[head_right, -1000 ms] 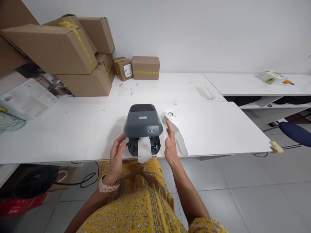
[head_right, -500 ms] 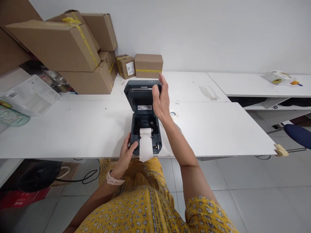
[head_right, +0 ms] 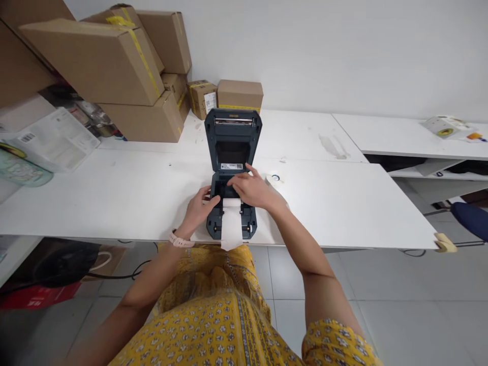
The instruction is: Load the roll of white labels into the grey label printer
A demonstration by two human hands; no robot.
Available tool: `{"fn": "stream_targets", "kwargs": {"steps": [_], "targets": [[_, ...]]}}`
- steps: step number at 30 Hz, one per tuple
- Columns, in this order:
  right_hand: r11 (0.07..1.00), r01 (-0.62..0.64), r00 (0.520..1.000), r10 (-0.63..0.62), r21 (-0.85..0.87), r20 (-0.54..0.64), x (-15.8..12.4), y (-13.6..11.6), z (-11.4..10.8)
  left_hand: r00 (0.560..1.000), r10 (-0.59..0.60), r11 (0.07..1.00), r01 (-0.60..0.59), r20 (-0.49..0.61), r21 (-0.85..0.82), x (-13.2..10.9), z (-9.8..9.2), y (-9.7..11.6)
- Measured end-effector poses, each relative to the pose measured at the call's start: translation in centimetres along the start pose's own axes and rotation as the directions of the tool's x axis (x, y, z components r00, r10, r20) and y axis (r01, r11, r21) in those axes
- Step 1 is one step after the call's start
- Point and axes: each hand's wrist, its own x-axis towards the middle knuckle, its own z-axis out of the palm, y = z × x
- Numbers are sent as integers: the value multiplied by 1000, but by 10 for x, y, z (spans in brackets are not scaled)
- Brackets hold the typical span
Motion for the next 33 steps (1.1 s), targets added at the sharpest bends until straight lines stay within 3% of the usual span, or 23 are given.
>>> {"fn": "stream_targets", "kwargs": {"steps": [2, 5, 10, 13, 15, 17, 20, 21, 22, 23, 24, 26, 29, 31, 33], "targets": [[993, 61, 969, -34, -103, 245, 7, 4, 9, 999, 11, 983, -18, 40, 182, 10, -4, 11], [994, 95, 905, -67, -46, 420, 19, 10, 17, 996, 42, 932, -67, 80, 355, 14, -7, 21], [980, 13, 854, -114, 198, 507, 30, 12, 18, 983, 86, 841, -158, 161, 517, 11, -11, 22], [948, -5, 843, -167, 318, 511, 29, 11, 1, 979, 89, 820, -175, 181, 545, 11, -13, 20], [890, 5, 855, -240, 455, 459, 18, 12, -19, 980, 83, 813, -172, 182, 557, 11, -14, 20], [794, 14, 905, -269, 607, 330, -7, 20, -43, 979, 79, 809, -172, 186, 561, 10, -14, 20], [679, 59, 989, -141, 731, 51, -70, 43, -69, 981, 69, 798, -162, 179, 580, 8, -12, 21], [619, 115, 990, -5, 777, -142, -95, 53, -73, 982, 68, 794, -159, 174, 586, 7, -12, 21], [584, 170, 941, 143, 794, -306, -119, 63, -74, 983, 67, 792, -155, 169, 591, 7, -12, 22], [586, 171, 861, 302, 792, -409, -141, 73, -72, 984, 65, 790, -152, 165, 594, 6, -11, 22], [595, 135, 792, 415, 792, -447, -160, 82, -67, 985, 62, 789, -149, 163, 596, 6, -11, 22], [593, 20, 662, 595, 805, -456, -185, 100, -51, 986, 47, 787, -134, 157, 603, 6, -10, 22], [541, -122, 495, 760, 832, -421, -192, 120, -17, 988, 34, 790, -118, 150, 601, 6, -10, 22], [490, -200, 417, 826, 848, -379, -186, 131, 8, 989, 36, 793, -117, 146, 598, 6, -10, 22], [446, -268, 369, 866, 854, -337, -179, 138, 30, 989, 37, 794, -117, 144, 597, 6, -10, 22]]}}
